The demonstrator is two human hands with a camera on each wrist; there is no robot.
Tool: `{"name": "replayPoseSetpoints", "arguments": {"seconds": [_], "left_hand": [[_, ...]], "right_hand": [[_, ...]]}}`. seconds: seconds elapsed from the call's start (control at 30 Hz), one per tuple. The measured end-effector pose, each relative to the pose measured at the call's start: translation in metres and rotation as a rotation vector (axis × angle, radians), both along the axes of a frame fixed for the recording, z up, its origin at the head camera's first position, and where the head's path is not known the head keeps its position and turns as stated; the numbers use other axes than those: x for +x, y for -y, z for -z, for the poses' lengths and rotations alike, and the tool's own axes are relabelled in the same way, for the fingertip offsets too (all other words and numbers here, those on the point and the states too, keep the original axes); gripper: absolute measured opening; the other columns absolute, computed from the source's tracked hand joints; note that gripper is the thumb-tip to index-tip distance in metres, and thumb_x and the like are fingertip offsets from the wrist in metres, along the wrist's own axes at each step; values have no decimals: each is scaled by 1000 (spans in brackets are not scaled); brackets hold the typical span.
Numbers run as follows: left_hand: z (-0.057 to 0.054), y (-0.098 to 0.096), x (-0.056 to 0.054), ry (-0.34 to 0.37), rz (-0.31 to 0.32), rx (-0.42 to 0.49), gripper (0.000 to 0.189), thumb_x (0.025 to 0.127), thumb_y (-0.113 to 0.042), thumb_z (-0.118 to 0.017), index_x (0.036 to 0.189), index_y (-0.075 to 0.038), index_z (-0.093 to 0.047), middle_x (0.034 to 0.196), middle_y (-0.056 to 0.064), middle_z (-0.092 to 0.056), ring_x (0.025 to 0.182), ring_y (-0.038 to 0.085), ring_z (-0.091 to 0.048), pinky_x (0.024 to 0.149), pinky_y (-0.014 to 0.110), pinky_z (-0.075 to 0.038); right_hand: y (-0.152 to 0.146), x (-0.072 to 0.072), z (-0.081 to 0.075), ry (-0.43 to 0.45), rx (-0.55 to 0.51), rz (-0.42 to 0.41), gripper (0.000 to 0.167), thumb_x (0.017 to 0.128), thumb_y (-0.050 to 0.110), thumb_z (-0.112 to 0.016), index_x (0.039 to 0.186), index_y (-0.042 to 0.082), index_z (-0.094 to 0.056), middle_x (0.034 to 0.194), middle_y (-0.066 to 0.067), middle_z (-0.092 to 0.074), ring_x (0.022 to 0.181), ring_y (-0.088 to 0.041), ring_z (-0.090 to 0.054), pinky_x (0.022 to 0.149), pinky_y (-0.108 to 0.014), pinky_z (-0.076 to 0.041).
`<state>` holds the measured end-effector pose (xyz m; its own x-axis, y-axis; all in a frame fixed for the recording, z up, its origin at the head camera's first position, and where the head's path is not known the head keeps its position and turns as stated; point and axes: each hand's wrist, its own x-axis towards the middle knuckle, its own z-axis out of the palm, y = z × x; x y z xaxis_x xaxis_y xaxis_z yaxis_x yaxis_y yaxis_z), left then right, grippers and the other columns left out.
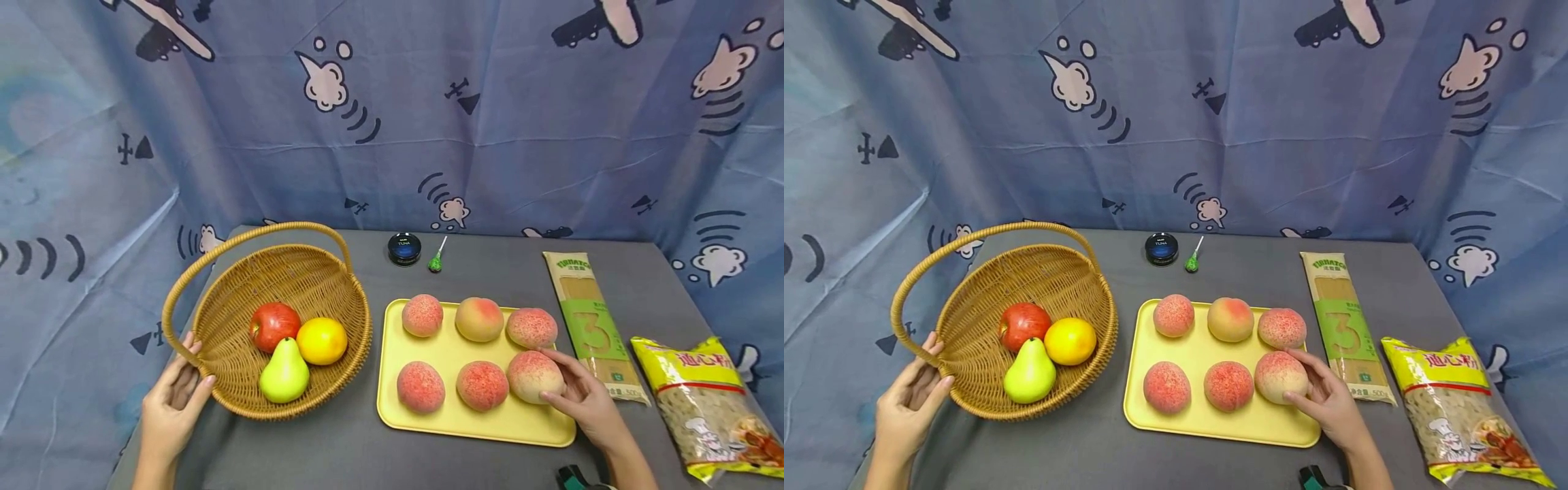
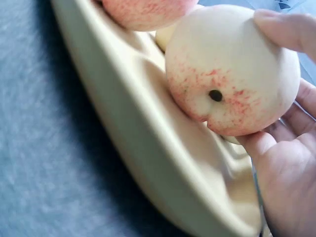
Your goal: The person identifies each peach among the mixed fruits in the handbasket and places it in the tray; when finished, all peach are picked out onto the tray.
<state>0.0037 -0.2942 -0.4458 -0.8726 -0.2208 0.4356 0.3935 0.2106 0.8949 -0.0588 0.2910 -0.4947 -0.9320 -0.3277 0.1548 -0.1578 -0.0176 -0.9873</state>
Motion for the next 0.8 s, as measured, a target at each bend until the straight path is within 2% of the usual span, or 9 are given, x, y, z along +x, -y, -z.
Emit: {"name": "replayPoseSetpoints", "arguments": {"seconds": [0.13, 0.27, 0.4, 0.57, 0.67, 0.8], "left_hand": [[0, 1, 0, -10, 5, -7, 51, 81, 26, -51, 131, 22, -40, 150, 25, -30, 134, 11, -43, 101, 15, -41], [0, 1, 0, -6, 3, -15, 51, 82, 26, -51, 131, 21, -40, 150, 24, -31, 133, 10, -43, 101, 14, -41], [1, 1, 0, 15, -7, -8, 51, 81, 26, -52, 131, 21, -40, 150, 25, -30, 133, 10, -44, 101, 15, -41], [-1, 0, 0, 54, -35, 11, 52, 81, 26, -52, 131, 20, -41, 150, 26, -30, 133, 10, -44, 101, 15, -41], [-1, 0, 0, 55, -40, 21, 52, 81, 27, -52, 131, 21, -41, 150, 26, -31, 132, 10, -45, 101, 15, -42], [0, 0, -1, 22, -20, 19, 51, 81, 27, -52, 130, 22, -40, 149, 26, -31, 132, 11, -45, 101, 15, -42]], "right_hand": [[-1, 1, 0, 7, 12, -12, 67, 82, -23, -55, 141, -13, -26, 143, -3, -38, 131, 3, -39, 101, -10, -40], [-4, 2, -4, 29, 4, -70, 69, 83, -23, -52, 143, -12, -21, 147, -6, -33, 133, 3, -36, 101, -11, -41], [-7, 3, -8, 34, 36, -107, 71, 83, -23, -53, 145, -10, -19, 149, -2, -32, 133, 5, -35, 99, -9, -42], [-8, 5, -10, 23, 96, -108, 73, 82, -21, -57, 144, -10, -21, 146, 2, -36, 131, 6, -37, 98, -7, -40], [-8, 7, -10, 32, 77, -106, 73, 81, -22, -57, 144, -10, -22, 145, -2, -37, 130, 4, -38, 99, -7, -40], [-8, 8, -8, 35, 33, -111, 75, 79, -24, -57, 143, -10, -21, 146, -9, -34, 131, 3, -38, 101, -9, -40]]}}
